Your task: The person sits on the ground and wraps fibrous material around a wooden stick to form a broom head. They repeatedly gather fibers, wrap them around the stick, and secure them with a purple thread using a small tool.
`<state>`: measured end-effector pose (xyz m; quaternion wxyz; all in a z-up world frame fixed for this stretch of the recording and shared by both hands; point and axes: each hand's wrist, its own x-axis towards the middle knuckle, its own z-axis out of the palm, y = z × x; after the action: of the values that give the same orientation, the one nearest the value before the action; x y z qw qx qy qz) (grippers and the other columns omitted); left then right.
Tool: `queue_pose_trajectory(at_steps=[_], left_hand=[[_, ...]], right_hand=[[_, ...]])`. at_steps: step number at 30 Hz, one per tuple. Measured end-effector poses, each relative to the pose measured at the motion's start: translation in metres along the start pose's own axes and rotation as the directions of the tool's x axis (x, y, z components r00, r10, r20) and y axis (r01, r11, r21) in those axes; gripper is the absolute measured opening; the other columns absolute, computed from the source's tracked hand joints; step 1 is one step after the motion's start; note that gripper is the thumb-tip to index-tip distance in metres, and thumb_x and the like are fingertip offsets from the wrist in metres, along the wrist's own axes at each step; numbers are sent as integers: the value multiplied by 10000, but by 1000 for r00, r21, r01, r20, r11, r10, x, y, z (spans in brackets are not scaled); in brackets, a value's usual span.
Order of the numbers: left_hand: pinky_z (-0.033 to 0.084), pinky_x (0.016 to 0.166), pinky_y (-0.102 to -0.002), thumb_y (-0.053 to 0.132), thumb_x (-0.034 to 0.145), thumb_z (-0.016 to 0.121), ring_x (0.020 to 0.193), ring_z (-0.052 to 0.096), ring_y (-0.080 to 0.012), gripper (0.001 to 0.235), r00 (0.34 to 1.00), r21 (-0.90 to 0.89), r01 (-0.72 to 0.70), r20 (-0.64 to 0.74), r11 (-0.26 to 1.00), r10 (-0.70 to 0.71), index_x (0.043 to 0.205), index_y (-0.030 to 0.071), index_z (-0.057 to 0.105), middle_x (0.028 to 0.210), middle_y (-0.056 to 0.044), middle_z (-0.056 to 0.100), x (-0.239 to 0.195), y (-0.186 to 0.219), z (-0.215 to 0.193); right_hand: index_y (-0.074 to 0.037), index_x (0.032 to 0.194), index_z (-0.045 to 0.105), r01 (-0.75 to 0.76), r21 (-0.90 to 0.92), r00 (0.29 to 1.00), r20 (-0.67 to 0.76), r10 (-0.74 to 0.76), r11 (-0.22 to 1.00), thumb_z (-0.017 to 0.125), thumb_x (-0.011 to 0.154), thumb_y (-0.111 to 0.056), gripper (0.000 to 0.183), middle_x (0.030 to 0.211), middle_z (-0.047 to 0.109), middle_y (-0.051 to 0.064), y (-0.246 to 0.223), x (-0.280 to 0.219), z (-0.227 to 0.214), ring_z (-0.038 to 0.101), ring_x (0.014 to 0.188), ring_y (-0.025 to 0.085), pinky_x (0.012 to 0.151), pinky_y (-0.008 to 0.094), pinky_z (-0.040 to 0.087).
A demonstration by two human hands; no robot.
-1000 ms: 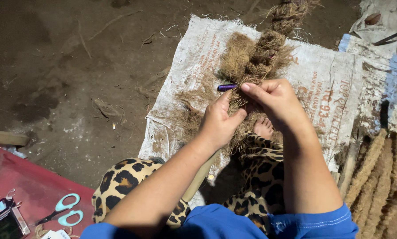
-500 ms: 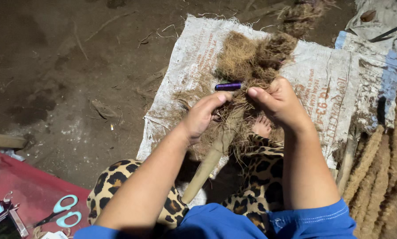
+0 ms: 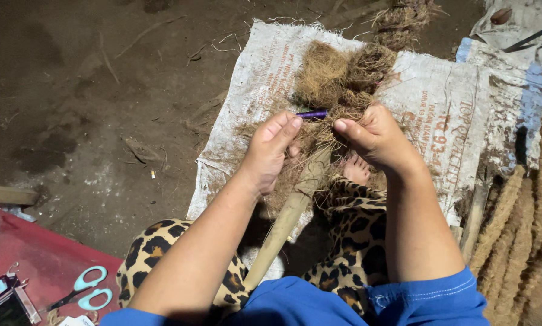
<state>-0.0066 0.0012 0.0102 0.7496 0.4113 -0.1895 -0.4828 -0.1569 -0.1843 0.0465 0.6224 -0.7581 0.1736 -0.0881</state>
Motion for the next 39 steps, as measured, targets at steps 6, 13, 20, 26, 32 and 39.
queue_pose_trajectory(at_steps=[6, 13, 20, 26, 32, 39], left_hand=[[329, 482, -169, 262, 1028, 652, 559, 402, -2, 194, 969, 0, 205, 143, 979, -203, 1079, 77, 681, 800, 53, 551, -6, 25, -11], [477, 930, -283, 150, 998, 611, 1001, 594, -90, 52, 990, 232, -54, 139, 971, 22, 1011, 102, 627, 1010, 0, 649, 9, 13, -20], [434, 987, -422, 157, 1014, 581, 1059, 553, -204, 57, 991, 19, 98, 90, 995, -99, 1044, 131, 620, 1045, -38, 605, 5, 9, -11], [479, 806, -358, 145, 933, 668, 872, 583, -142, 99, 994, 51, 105, -28, 993, -104, 1025, 134, 702, 935, -9, 663, 3, 14, -6], [543, 854, -347, 126, 928, 792, 886, 637, -135, 97, 901, 421, -426, 118, 800, 418, 913, 142, 698, 917, 2, 679, 3, 13, -8], [460, 944, -399, 272, 870, 847, 917, 644, -155, 206, 758, 827, -536, 383, 171, 527, 873, 133, 695, 904, 34, 656, -12, 12, 9]], right_hand=[[-83, 749, 642, 56, 54, 998, -20, -55, 997, 667, 994, -261, 304, 686, 544, -95, 2, 0, -2, 430, 617, 17, 524, 233, 335], [-49, 707, 594, -50, -95, 999, -3, 50, 994, 714, 979, -246, 356, 611, 483, -59, 0, 1, 1, 386, 556, 47, 481, 257, 289], [-69, 783, 625, 24, -61, 997, 70, -20, 998, 701, 944, -228, 240, 659, 526, -94, -5, 4, 12, 443, 606, 24, 511, 237, 357], [-72, 701, 599, 29, -60, 999, 20, -28, 998, 701, 983, -279, 365, 638, 490, -91, -4, 4, 7, 391, 588, 35, 499, 257, 307], [-75, 532, 466, -79, -177, 986, -162, 50, 981, 717, 980, -321, 570, 497, 409, -41, -13, 10, 9, 316, 458, 84, 416, 305, 236], [-74, 585, 487, 77, -580, 948, -210, -240, 811, 762, 986, -302, 537, 540, 449, 11, -12, 16, 26, 378, 481, 95, 420, 319, 302]])
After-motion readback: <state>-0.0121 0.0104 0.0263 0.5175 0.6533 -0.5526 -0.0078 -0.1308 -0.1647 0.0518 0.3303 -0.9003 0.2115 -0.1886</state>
